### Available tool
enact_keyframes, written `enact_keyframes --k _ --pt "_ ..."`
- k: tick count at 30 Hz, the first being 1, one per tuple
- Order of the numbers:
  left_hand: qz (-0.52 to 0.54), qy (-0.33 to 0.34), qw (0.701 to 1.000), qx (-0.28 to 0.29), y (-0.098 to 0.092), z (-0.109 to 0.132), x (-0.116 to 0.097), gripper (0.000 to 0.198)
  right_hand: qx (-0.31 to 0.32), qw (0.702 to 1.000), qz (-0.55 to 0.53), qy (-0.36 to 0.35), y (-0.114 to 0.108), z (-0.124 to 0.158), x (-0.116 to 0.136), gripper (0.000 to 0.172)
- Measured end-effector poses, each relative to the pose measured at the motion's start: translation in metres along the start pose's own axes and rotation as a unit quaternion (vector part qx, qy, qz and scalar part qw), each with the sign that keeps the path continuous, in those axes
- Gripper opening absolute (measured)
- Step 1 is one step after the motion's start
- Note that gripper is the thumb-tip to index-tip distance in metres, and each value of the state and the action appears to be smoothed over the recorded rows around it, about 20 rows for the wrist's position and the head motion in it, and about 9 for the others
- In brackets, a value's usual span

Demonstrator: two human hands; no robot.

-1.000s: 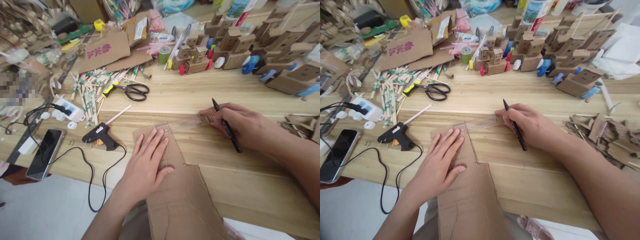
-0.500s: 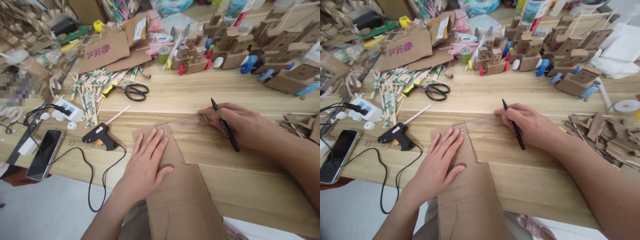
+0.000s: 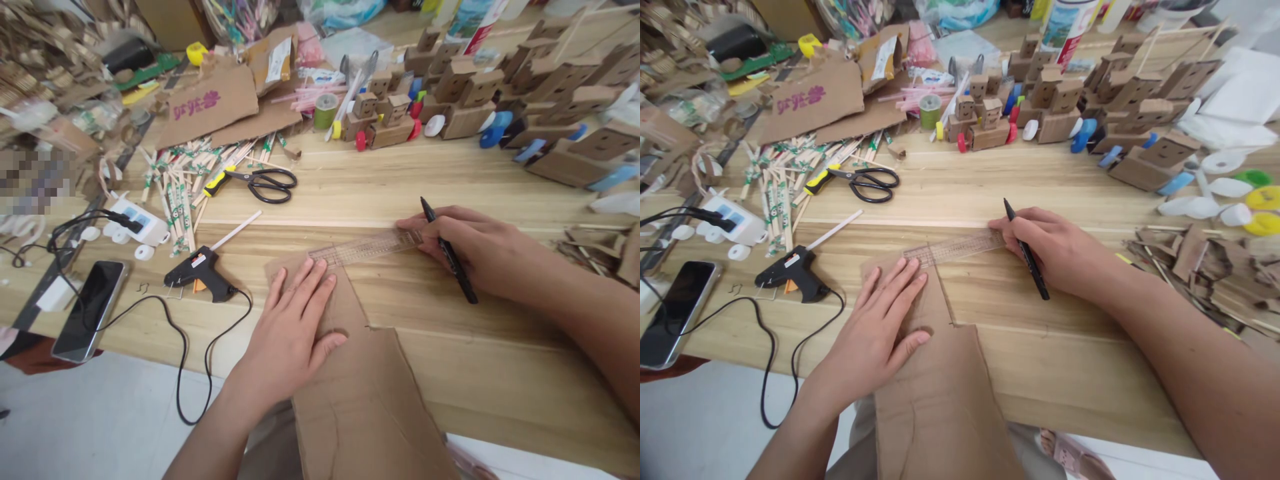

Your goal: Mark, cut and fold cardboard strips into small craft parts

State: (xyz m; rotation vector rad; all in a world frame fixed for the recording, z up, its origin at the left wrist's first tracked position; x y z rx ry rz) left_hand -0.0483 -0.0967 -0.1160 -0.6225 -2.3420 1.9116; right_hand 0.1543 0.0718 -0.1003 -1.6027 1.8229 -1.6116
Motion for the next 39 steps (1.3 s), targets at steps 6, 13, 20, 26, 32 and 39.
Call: enact_keyframes --k 6,13,20,26,32,39 --pt "-0.005 0.003 1.000 0.000 -0.001 0.000 0.000 0.062 0.012 1.000 0.015 -0.015 -0.006 -0.006 0.012 0.022" --pt "0.007 0.000 1.000 0.005 0.001 0.001 0.001 0.063 0.012 0.999 0.025 -0.026 -0.007 -0.007 0.015 0.021" --pt "0.010 -0.005 1.000 0.003 0.001 0.001 0.001 0.061 -0.011 0.998 0.019 -0.058 -0.006 -0.006 0.017 0.023" --pt "0.009 -0.009 1.000 0.006 0.001 0.000 0.001 0.061 0.001 0.999 0.017 -0.040 -0.007 -0.008 0.018 0.022" --pt "0.006 -0.008 1.000 0.015 0.001 0.000 0.001 0.061 0.000 0.999 0.023 -0.037 -0.005 -0.004 0.014 0.022" --pt "0.023 -0.013 1.000 0.015 0.001 0.001 0.001 0.062 0.010 0.999 0.030 -0.033 0.000 0.002 0.008 0.022"
Point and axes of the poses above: each hand's wrist, its own z-axis away from the middle knuckle, its own y-axis out of the palm, x = y × z, the point moved 6 cm from there along -z, towards the middle knuckle, and after that the axes turned 5 degrees about -x, right-handed, at the moved point
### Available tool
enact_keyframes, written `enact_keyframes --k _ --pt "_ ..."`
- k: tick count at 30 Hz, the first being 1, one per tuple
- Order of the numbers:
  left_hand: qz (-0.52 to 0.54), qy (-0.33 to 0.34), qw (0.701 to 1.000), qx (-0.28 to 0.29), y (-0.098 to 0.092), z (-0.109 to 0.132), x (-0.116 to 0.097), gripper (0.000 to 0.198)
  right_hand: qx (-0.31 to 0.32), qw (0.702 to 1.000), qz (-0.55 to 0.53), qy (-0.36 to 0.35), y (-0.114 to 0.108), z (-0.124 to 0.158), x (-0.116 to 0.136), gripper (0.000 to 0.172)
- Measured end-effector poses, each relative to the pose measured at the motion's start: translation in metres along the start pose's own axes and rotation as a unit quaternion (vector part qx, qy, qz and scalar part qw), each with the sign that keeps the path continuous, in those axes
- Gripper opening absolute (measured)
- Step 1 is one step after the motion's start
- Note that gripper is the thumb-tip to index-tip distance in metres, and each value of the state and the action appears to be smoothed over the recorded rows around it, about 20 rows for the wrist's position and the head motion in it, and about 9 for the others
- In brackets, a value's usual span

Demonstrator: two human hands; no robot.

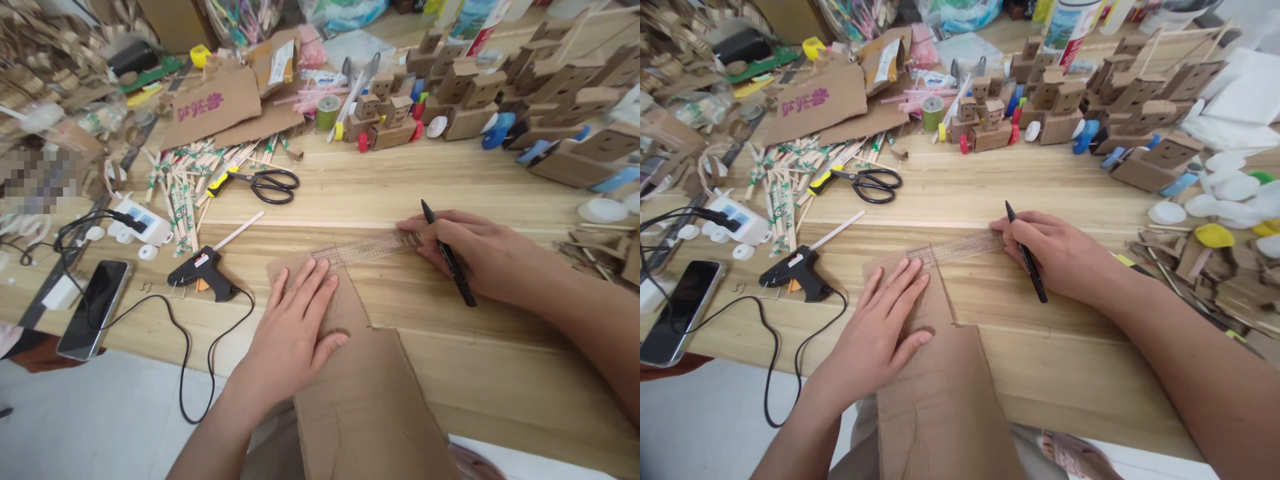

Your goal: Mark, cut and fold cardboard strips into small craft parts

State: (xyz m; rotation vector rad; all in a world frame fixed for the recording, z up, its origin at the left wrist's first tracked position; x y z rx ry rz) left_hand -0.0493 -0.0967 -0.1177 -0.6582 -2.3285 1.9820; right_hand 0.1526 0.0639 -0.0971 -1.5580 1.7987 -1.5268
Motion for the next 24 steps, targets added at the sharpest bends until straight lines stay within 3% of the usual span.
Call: enact_keyframes --k 4,8,15,20,24 --pt "-0.004 0.001 1.000 -0.003 -0.001 -0.001 0.000 0.062 -0.045 0.997 0.022 -0.061 -0.003 -0.005 0.008 0.021" --pt "-0.011 0.001 1.000 -0.003 -0.001 -0.002 -0.001 0.062 -0.014 0.999 0.023 -0.034 -0.001 -0.015 0.020 0.015" --pt "-0.016 0.007 1.000 0.002 0.000 -0.002 -0.001 0.062 0.017 0.997 -0.068 0.014 0.010 -0.043 0.050 0.006" --pt "-0.007 0.000 1.000 0.004 -0.001 -0.004 -0.001 0.062 0.062 0.991 -0.114 -0.002 0.033 -0.070 0.051 0.012" --pt "0.007 -0.005 1.000 0.007 -0.001 -0.004 -0.001 0.063 0.067 0.991 -0.114 0.003 0.041 -0.074 0.047 0.015"
Point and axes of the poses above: each hand's wrist, its own z-axis away from the middle knuckle, its own y-axis out of the palm, x = y × z, the point moved 6 cm from there along -z, towards the middle knuckle, and after that the axes turned 5 degrees about -x, right-handed, at the moved point
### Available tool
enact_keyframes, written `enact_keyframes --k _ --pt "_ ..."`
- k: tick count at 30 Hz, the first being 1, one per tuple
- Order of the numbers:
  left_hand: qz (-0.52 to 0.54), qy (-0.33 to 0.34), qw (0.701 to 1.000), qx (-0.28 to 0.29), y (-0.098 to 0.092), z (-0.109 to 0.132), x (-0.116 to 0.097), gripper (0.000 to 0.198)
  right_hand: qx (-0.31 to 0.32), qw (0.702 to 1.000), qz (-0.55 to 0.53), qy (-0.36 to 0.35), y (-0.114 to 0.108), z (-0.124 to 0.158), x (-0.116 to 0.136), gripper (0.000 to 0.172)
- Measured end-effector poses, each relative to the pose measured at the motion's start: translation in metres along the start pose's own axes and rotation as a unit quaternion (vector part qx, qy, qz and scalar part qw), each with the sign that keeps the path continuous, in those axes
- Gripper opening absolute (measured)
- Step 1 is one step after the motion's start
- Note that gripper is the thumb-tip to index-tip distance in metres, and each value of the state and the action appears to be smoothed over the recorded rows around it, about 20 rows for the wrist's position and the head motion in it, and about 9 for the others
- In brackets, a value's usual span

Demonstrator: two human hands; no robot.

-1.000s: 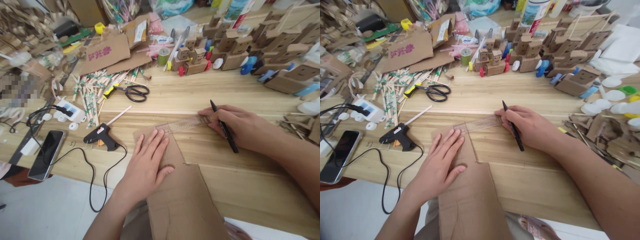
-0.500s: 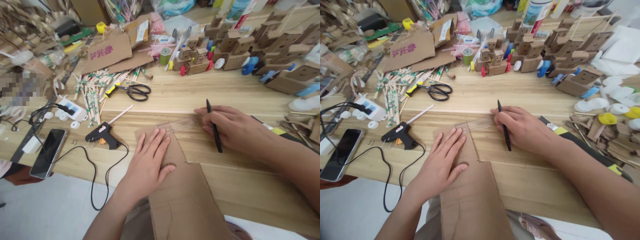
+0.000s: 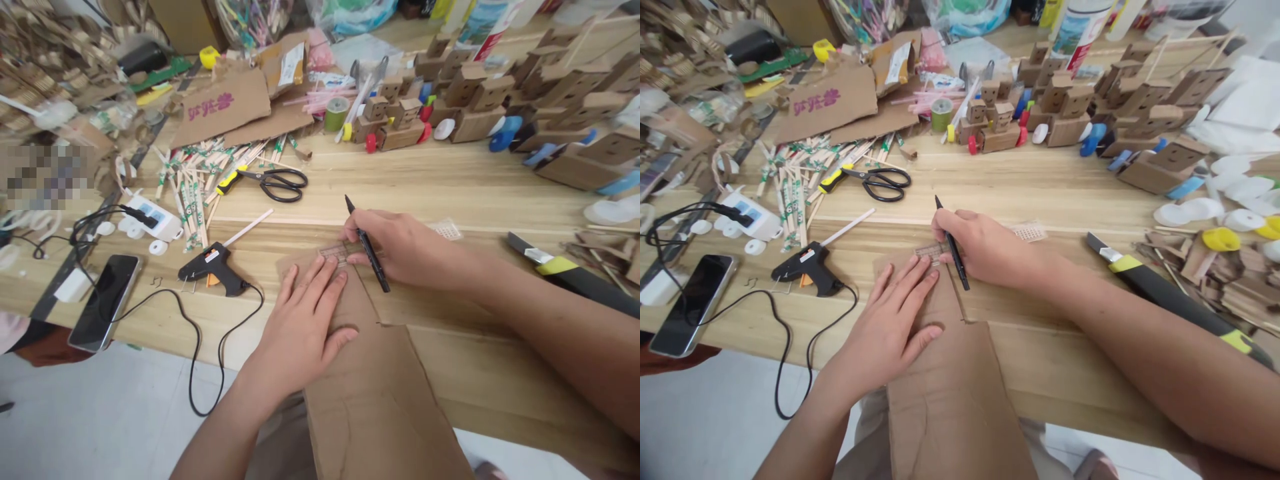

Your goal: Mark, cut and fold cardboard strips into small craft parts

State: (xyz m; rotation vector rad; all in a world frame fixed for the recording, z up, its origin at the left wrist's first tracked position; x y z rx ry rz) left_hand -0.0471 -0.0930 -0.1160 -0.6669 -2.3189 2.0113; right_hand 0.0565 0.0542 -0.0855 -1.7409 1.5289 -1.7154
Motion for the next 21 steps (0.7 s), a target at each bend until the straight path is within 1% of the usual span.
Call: enact_keyframes --k 6,10,16,21 --pt "0.001 -0.004 1.000 0.000 0.000 0.001 0.000 0.063 -0.002 1.000 0.006 0.010 -0.004 0.009 -0.004 0.015" --pt "-0.002 -0.003 1.000 0.000 0.001 0.002 0.000 0.063 -0.003 1.000 -0.005 0.006 -0.004 0.009 -0.007 0.017" --pt "-0.010 -0.002 1.000 -0.004 0.001 0.003 -0.001 0.062 -0.010 1.000 -0.010 0.020 -0.003 0.010 -0.008 0.014" --pt "-0.010 -0.002 1.000 -0.009 0.001 0.004 0.000 0.061 -0.011 1.000 -0.019 0.015 -0.005 0.012 -0.009 0.016"
Point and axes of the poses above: each hand's wrist, its own z-axis away from the middle knuckle, its own y-axis out of the palm, x = y × z, the point moved 6 cm from there along -z, towards the middle knuckle, and after that the axes turned 5 degrees about -x, right-handed, at the moved point
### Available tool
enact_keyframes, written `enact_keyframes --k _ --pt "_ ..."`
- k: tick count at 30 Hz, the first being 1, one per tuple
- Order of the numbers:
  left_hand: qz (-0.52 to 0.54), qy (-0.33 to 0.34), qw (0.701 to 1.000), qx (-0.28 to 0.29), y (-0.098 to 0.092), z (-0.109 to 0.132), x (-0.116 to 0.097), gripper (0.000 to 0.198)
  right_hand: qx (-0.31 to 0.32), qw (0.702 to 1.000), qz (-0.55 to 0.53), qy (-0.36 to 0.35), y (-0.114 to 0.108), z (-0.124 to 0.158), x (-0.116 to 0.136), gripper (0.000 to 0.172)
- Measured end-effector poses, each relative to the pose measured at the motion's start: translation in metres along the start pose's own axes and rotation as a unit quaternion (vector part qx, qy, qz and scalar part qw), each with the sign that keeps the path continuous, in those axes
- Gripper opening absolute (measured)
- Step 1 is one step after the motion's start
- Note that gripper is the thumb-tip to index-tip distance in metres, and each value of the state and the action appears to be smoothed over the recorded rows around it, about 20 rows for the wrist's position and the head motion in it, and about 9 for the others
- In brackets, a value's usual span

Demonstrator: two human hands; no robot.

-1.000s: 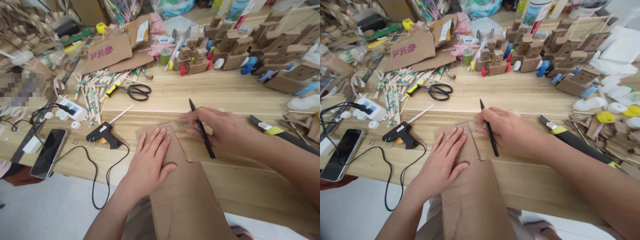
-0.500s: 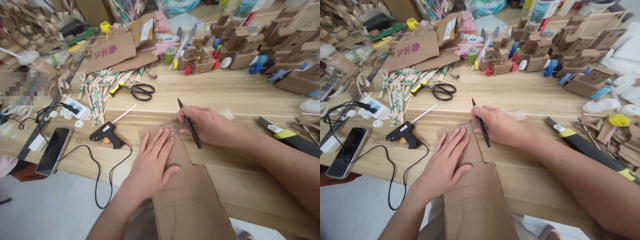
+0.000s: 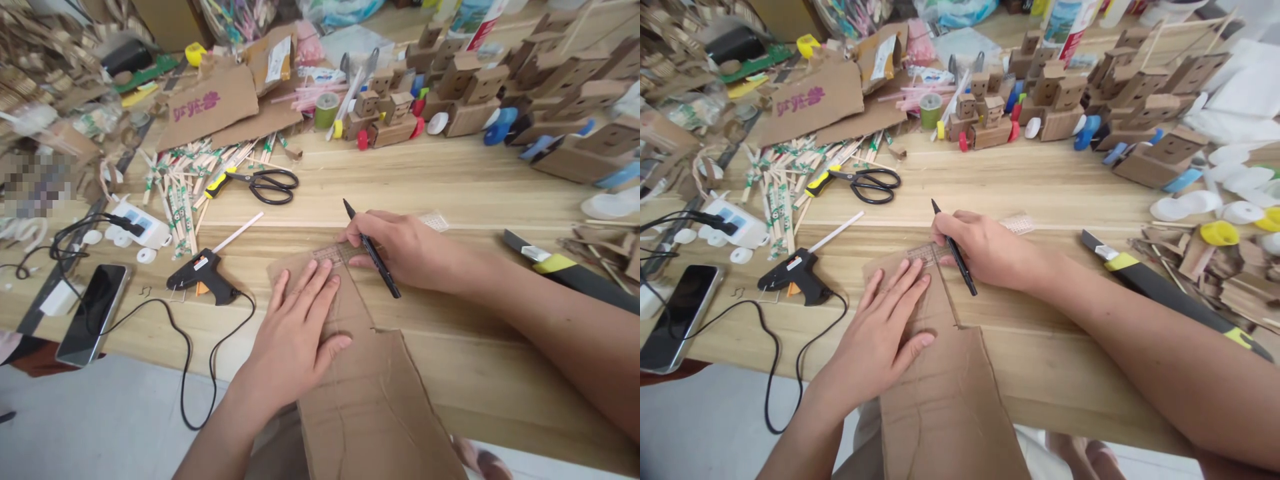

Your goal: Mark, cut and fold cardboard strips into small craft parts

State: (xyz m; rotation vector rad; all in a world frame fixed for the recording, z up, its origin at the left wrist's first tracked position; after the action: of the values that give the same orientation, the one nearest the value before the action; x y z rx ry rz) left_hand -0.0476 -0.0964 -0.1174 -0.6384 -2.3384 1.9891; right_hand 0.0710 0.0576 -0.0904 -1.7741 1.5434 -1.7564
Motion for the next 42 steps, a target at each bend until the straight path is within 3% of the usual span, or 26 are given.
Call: enact_keyframes --k 18,29,42 --pt "-0.001 0.002 1.000 0.009 -0.0013 -0.0008 0.0000 0.061 0.029 0.998 0.002 -0.055 -0.0009 -0.0001 0.0020 0.013" --pt "0.030 -0.019 0.998 0.046 -0.0072 -0.0067 -0.0015 0.054 0.036 0.997 -0.001 -0.069 0.0008 -0.0022 0.0030 0.014" --pt "0.005 -0.035 0.999 0.020 0.0005 -0.0072 -0.0078 0.055 0.056 0.996 0.007 -0.073 -0.0002 -0.0023 0.0028 0.011"
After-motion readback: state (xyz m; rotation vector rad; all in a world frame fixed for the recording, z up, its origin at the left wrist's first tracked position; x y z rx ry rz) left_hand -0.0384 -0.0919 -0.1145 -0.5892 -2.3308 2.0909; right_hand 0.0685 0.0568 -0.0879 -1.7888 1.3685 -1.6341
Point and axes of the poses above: each hand's wrist, its own z-axis away from the middle knuckle, its own y-axis out of the palm, x = y × z, the point moved 6 cm from there along -z, towards the middle knuckle, and after that the axes turned 5 degrees about -x, right-handed, at the moved point
